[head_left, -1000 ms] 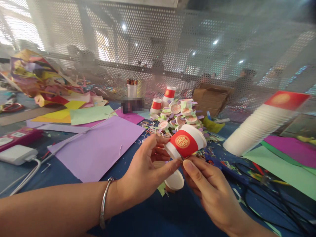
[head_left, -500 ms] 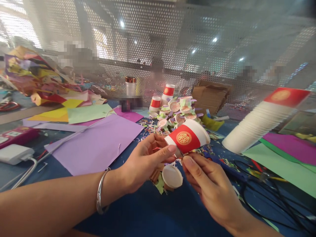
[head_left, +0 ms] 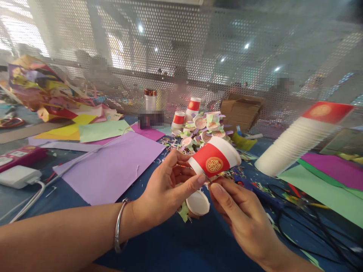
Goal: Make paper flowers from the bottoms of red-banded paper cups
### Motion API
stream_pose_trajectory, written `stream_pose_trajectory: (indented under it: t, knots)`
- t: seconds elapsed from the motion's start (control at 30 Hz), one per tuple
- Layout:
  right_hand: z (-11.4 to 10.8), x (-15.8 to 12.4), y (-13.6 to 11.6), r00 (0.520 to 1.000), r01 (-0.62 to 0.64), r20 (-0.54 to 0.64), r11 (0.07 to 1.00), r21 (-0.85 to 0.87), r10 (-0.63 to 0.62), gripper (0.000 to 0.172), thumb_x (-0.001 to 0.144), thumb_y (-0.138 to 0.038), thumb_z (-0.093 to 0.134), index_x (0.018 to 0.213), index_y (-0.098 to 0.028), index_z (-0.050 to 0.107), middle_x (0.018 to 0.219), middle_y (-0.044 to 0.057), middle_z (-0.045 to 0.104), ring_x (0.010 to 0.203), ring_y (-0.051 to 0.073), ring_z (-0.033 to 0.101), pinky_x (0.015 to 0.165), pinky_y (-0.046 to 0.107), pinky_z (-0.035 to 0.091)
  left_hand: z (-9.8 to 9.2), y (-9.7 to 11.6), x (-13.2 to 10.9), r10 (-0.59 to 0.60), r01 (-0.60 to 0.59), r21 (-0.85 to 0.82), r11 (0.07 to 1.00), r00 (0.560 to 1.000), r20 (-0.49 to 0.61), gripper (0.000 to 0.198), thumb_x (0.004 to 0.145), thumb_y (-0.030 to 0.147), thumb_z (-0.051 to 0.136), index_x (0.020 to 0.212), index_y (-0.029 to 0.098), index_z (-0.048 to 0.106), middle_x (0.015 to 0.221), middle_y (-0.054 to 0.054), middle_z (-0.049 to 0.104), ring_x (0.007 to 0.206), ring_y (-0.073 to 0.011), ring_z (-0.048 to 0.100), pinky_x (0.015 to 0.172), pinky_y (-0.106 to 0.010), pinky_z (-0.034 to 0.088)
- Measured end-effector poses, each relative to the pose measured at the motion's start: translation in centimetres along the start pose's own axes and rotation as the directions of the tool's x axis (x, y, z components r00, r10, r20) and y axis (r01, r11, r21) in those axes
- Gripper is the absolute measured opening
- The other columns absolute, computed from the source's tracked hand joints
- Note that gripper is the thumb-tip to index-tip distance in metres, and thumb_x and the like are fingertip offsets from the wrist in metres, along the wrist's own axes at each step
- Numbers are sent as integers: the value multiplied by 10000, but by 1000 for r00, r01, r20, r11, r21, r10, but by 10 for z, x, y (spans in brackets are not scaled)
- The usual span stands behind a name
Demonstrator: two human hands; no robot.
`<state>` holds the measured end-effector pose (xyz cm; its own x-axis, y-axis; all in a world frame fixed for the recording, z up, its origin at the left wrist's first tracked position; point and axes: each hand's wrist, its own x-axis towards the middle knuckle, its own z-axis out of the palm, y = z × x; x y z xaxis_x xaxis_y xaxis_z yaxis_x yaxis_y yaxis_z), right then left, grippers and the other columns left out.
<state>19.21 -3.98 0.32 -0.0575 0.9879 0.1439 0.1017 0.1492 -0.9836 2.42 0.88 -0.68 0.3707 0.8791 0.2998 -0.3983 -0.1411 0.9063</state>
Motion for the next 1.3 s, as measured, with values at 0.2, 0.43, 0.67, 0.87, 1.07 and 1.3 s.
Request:
stream_pose_trajectory:
  t: [0.2,0.43,0.67,0.87,1.07,1.3]
  knots:
    - [-4,3,4,998,57,30,998,-27,-56,371,949,-524,635,742,-217,623,649,-18,514,543,120,391,466,246,311,1,-3,-2,40,-40,75,996,999,1,361,865,351,785,1050,216,507,1003,-52,705,934,-181,690,832,-327,570]
    - [-5,7,8,997,60,55,998,-29,-58,372,959,-519,623,747,-214,606,663,-14,513,565,124,416,496,241,359,-1,0,3,91,-83,145,986,995,-51,400,830,343,817,1065,211,522,1036,-54,712,925,-167,687,837,-314,570]
    - [-4,4,3,999,19,51,1000,5,-19,386,946,-514,649,724,-205,585,651,-24,482,563,110,387,507,239,353,-1,0,5,10,-10,-10,1000,1000,-17,381,835,313,809,1036,217,500,950,-28,704,873,-143,670,765,-274,558]
    - [1,3,1,999,-35,28,996,82,32,355,910,-521,690,758,-209,615,676,-11,520,624,136,487,576,249,437,-1,-2,4,70,-65,138,988,997,-29,393,830,337,803,1064,212,513,995,-46,684,906,-168,667,824,-325,558]
    - [-3,4,7,995,36,94,998,48,-41,336,941,-502,660,773,-216,602,596,-57,382,489,99,321,434,221,316,-3,0,-2,309,-246,529,812,950,-33,260,826,229,757,1039,194,612,1037,-76,631,962,-205,639,878,-379,564]
    - [-5,4,6,994,59,90,997,56,-64,320,956,-489,644,789,-218,616,616,-43,401,512,104,332,437,227,287,-1,0,-3,133,-106,283,953,988,-78,441,810,357,817,1106,198,531,1114,-89,642,990,-214,649,870,-384,572]
